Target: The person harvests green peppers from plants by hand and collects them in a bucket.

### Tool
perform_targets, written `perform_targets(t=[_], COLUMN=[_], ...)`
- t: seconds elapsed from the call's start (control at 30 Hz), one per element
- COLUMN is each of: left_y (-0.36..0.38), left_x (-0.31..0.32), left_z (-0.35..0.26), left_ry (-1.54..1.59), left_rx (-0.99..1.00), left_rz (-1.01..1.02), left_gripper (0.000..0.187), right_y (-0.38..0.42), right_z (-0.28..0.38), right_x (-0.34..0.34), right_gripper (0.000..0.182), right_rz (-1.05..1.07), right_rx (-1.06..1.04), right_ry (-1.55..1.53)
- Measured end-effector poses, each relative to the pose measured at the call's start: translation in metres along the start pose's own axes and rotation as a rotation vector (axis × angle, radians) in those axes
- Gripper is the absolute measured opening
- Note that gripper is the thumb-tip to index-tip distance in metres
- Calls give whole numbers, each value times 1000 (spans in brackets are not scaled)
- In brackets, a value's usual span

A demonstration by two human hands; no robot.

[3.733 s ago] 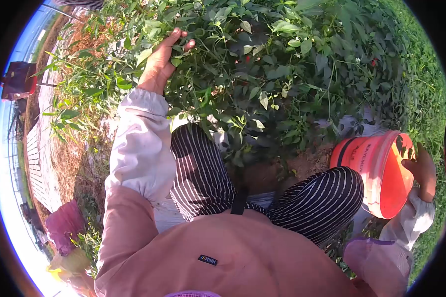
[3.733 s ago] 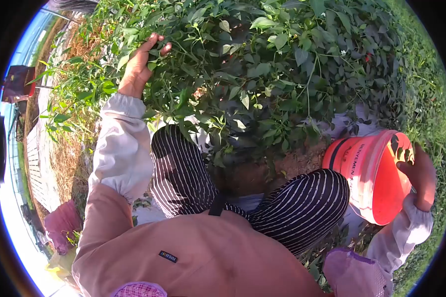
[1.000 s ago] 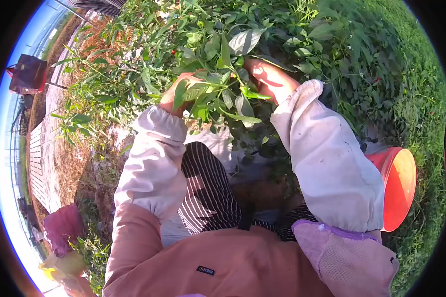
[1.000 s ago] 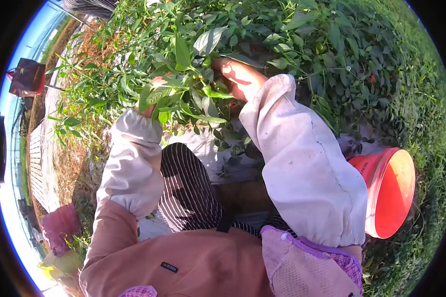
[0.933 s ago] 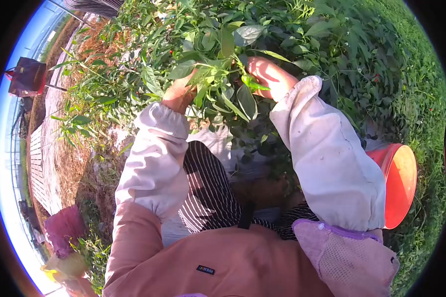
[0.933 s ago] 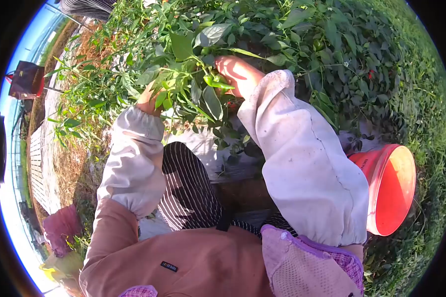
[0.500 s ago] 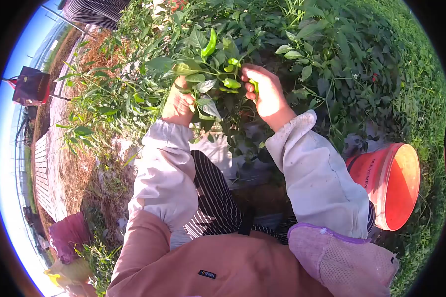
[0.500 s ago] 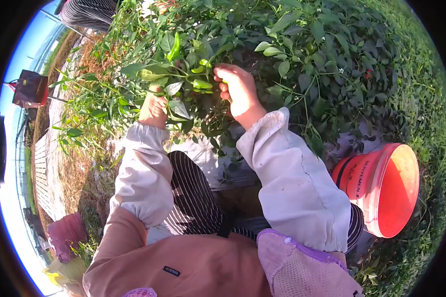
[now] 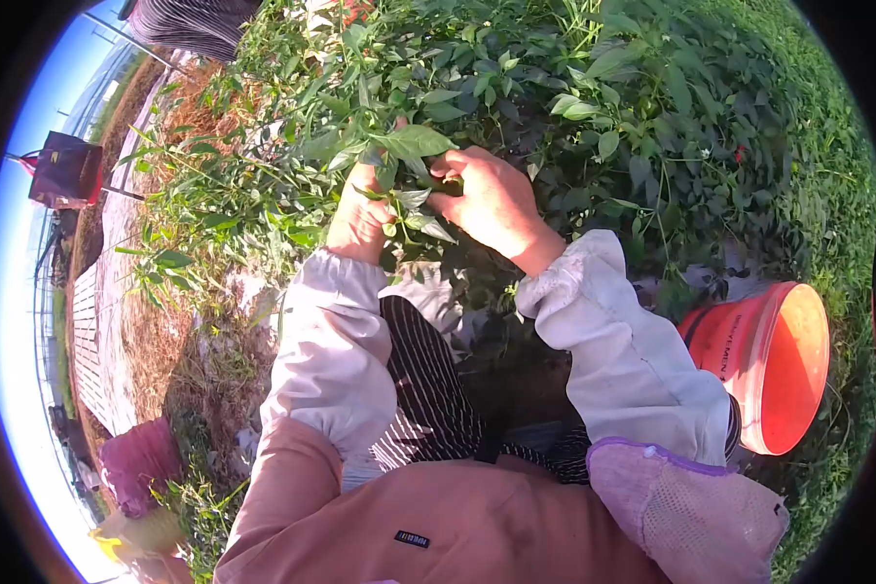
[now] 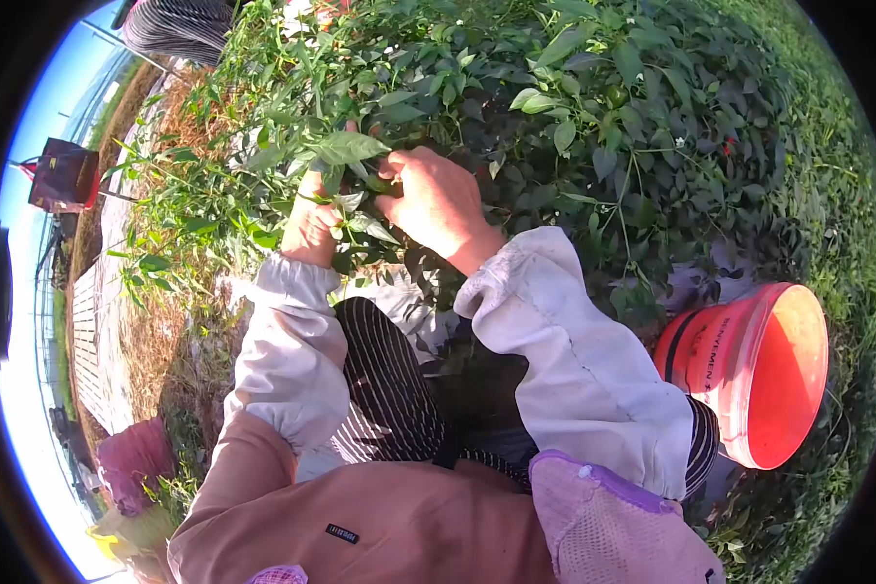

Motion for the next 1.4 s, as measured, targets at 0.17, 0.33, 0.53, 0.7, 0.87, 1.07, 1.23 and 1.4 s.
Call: perform_targets(t=[0.17, 0.33, 0.53, 0.7, 0.87, 1.07, 1.23, 1.4], left_y=[0, 19, -12, -18, -17, 6, 15, 13], left_x=[37, 63, 11, 9, -14, 13, 35, 84], left_z=[7, 19, 28, 9, 15, 2, 12, 22], left_ry=[14, -1739, -362, -346, -442, -984, -1174, -943], left_rx=[-8, 362, 360, 235, 273, 451, 271, 154], left_rz=[-266, -420, -343, -439, -205, 67, 459, 555], left_gripper=[31, 23, 33, 47, 52, 30, 26, 65], right_y=[-5, -42, -4, 124, 172, 113, 45, 11], right_z=[8, 31, -18, -137, -129, -92, -109, -65], right_x=[1, -39, -73, -44, 0, -26, -66, -79], right_gripper=[20, 32, 16, 10, 7, 11, 27, 27], right_rz=[103, 619, 661, 857, 876, 877, 595, 506], right_rx=[16, 720, 885, 1014, 839, 1269, 1243, 1113], right_ry=[19, -1071, -1091, -433, -387, -1001, -1236, -1169])
Point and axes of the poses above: each hand's wrist, its own y-axis away from the middle knuckle, its own x-axis out of the palm, z = x × y, the point moved 1 cm from there along -y, towards the middle knuckle, and after that the axes turned 8 degrees about -z, right-handed, at the moved point
